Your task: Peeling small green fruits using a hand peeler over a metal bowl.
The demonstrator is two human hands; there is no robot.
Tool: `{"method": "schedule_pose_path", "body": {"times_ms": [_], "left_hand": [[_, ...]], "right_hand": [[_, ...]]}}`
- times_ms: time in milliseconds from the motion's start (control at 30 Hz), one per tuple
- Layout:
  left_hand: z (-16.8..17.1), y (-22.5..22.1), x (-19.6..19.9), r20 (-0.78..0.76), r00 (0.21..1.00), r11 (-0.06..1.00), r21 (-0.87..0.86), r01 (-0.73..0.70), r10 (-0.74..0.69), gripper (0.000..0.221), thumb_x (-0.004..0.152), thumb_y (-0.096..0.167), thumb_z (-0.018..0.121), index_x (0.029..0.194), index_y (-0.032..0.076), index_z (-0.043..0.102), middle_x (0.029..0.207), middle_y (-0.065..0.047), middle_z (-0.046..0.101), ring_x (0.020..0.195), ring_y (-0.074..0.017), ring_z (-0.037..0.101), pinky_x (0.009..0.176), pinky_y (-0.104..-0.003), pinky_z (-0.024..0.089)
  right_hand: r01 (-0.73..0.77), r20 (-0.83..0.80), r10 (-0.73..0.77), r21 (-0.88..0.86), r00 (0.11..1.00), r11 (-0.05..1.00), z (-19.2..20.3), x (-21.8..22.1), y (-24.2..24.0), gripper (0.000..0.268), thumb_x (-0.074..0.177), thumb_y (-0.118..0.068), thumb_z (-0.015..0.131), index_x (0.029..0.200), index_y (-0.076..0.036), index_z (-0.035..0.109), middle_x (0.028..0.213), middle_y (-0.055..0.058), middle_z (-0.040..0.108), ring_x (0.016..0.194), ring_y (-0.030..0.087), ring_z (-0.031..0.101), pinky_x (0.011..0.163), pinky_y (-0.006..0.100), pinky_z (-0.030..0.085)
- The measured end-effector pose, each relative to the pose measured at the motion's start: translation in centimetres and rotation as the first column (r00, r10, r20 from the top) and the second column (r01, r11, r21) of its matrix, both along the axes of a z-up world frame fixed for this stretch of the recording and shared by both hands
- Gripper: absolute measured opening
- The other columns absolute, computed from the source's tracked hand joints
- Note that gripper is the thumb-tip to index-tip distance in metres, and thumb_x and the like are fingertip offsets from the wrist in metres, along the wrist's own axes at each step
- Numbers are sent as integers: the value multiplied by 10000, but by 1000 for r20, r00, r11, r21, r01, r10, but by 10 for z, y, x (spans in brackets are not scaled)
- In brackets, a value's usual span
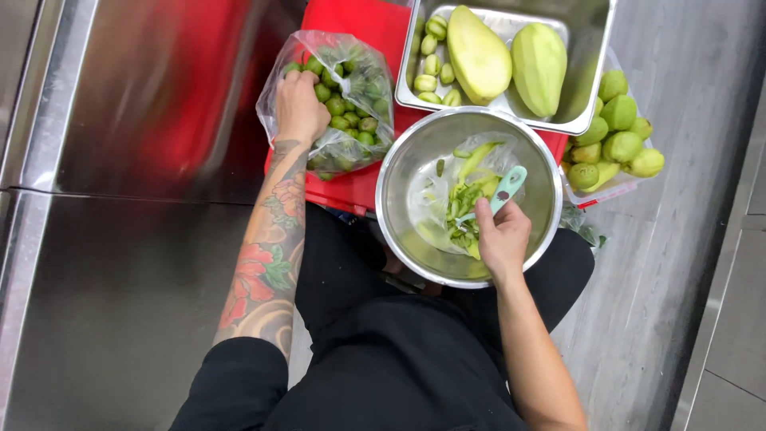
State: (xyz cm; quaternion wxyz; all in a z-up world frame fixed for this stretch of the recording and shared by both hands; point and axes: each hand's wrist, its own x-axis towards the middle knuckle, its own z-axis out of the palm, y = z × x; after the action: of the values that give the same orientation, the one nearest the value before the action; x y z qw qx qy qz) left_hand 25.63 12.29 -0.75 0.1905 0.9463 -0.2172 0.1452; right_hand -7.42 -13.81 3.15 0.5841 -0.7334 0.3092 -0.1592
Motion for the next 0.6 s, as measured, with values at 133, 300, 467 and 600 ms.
{"method": "schedule_pose_path", "body": {"times_ms": [133,300,467,600], "left_hand": [[28,4,-8,-139,988,997,27,67,-62,329,754,2,741,1079,55,749,1112,-199,672,1044,-403,642,916,-494,529],[66,7,-41,-181,983,995,-97,-7,-10,324,747,123,854,1024,7,732,1024,-198,686,946,-375,679,851,-470,556],[62,-35,-151,-480,497,295,-865,-407,-722,432,904,6,686,1321,-22,575,1089,-106,674,861,-192,693,770,-327,604],[31,-82,-232,-420,328,218,-835,-506,-846,424,937,-23,717,1338,-49,580,1106,-109,675,838,-159,654,764,-291,582]], "right_hand": [[-15,10,14,25,1000,1000,-1,-4,1,205,1014,-197,696,984,4,719,841,24,741,748,64,633,699,257,512],[66,14,-68,117,998,991,-13,-6,-5,285,1078,-263,624,971,-3,673,828,40,678,725,113,637,678,295,553],[53,212,-179,493,961,868,-7,13,-1,299,1105,-337,493,1067,-54,579,886,54,699,771,153,690,717,308,573],[-37,392,-155,441,907,897,9,28,10,307,1130,-358,458,1096,-58,512,890,102,745,801,157,712,725,291,557]]}}
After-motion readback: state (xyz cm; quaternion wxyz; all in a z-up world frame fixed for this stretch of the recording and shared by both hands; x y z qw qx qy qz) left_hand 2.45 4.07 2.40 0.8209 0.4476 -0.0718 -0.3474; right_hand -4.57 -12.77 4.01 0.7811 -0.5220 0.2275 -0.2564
